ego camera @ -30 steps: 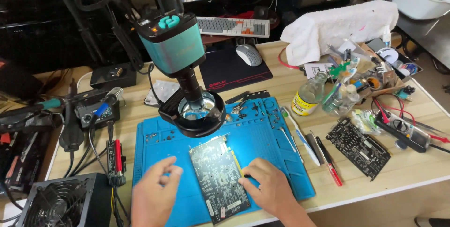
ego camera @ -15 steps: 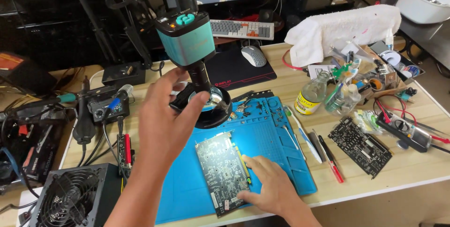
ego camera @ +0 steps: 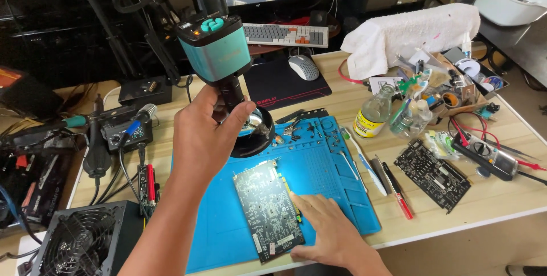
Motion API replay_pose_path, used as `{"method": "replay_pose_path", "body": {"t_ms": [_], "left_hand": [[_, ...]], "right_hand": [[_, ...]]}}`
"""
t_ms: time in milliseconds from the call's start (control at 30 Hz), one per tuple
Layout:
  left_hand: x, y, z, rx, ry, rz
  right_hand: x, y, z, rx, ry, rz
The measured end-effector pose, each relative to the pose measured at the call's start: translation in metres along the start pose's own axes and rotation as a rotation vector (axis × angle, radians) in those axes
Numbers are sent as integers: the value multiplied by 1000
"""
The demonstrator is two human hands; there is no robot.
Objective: Cleaning a printed circuit board (PCB) using a toothbrush and cleaning solution, then inspecting it under a digital microscope.
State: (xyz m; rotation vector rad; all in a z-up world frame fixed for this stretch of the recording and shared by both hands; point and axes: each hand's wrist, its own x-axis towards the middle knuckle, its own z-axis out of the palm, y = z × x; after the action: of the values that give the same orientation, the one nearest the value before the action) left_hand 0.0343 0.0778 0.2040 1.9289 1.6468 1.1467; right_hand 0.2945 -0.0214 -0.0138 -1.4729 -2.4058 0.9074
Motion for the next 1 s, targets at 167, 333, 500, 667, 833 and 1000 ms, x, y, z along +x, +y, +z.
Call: {"method": "replay_pose_path", "body": {"t_ms": [167, 333, 500, 667, 833, 1000], "left_hand": [[2, -2, -1, 16, -23, -18], [2, 0, -2, 44, -19, -26], [1, -1, -3, 47, -28, -22], [-3, 2, -5, -32, -29, 0], [-2, 1, -7, -43, -33, 9], [-2, 4, -7, -52, -20, -16]], "right_hand": [[-1, 1, 4, -20, 45, -34], [-3, 5, 11, -20, 97, -67], [-4, 6, 11, -22, 146, -149], [-4, 8, 11, 6, 188, -173], [-2, 13, 16, 8, 219, -196], [-3, 14, 17, 5, 233, -188]]}}
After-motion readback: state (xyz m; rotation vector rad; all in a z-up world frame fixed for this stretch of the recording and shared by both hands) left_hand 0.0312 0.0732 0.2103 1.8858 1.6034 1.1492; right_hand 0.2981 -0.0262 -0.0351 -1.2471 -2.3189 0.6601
